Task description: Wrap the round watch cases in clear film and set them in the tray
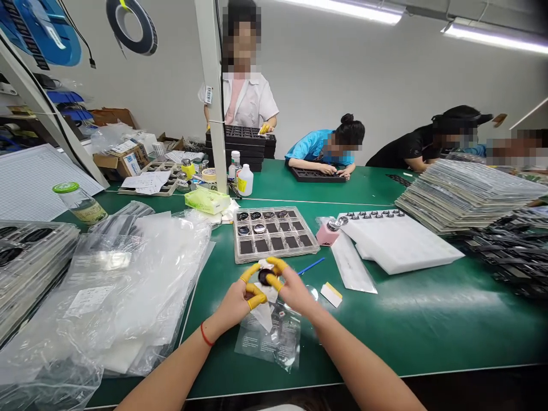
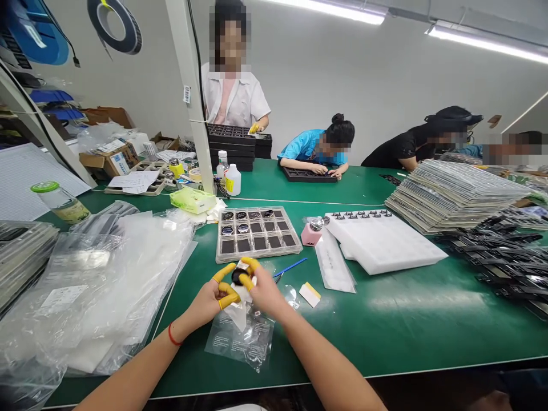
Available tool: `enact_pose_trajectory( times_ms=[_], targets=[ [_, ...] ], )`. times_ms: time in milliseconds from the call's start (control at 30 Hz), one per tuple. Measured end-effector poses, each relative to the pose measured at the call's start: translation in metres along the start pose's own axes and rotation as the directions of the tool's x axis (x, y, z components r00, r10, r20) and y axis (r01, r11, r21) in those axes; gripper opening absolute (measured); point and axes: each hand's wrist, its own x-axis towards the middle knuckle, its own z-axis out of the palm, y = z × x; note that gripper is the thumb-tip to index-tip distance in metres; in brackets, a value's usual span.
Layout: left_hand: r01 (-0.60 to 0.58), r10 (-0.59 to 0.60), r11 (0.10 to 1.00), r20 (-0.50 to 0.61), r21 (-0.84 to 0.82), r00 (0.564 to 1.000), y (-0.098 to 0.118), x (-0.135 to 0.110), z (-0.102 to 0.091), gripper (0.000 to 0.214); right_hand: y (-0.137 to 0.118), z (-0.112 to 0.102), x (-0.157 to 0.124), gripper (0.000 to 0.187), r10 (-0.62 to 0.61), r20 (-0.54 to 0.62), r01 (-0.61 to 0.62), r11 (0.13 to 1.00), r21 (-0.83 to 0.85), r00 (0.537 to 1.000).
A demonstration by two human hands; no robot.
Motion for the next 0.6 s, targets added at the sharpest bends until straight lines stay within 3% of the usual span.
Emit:
enact_pose_trajectory(
  times_ms=[33, 133, 200, 267, 400, 600],
  targets=[
    [0.0, 0.0, 1.0, -0.015, -0.004, 1.0, 0.0, 0.001, -0.002, 0.055, 0.005, -0.012, 0.019, 0.034, 0.025, -0.046, -0.025, 1.0, -0.005, 0.999],
    [-0.012, 0.013, 1.0, -0.025, 0.025, 1.0, 0.002, 0.001, -0.005, 0.03, 0.024, -0.062, 0.087, 0.03, 0.168, -0.25, -0.228, 0.945, -0.233, 0.954],
    [-0.013, 0.013, 0.999, -0.012, 0.03, 1.0, 0.004, 0.0, -0.005, 0.03, 0.037, -0.093, 0.133, 0.032, 0.22, -0.322, -0.321, 0.898, -0.302, 0.921],
    [-0.006, 0.005, 1.0, -0.011, -0.003, 1.0, 0.005, -0.001, -0.004, 0.046, 0.05, -0.113, 0.17, 0.033, 0.264, -0.378, -0.407, 0.834, -0.373, 0.887],
    [-0.002, 0.0, 0.998, -0.041, -0.06, 0.999, 0.006, -0.001, -0.004, 0.072, 0.07, -0.115, 0.207, 0.034, 0.286, -0.37, -0.449, 0.74, -0.501, 0.884],
    [0.002, -0.006, 0.997, -0.059, -0.074, 0.998, 0.0, 0.003, -0.009, 0.062, 0.09, -0.087, 0.207, 0.041, 0.197, -0.34, -0.382, 0.653, -0.654, 0.92]
  ],
)
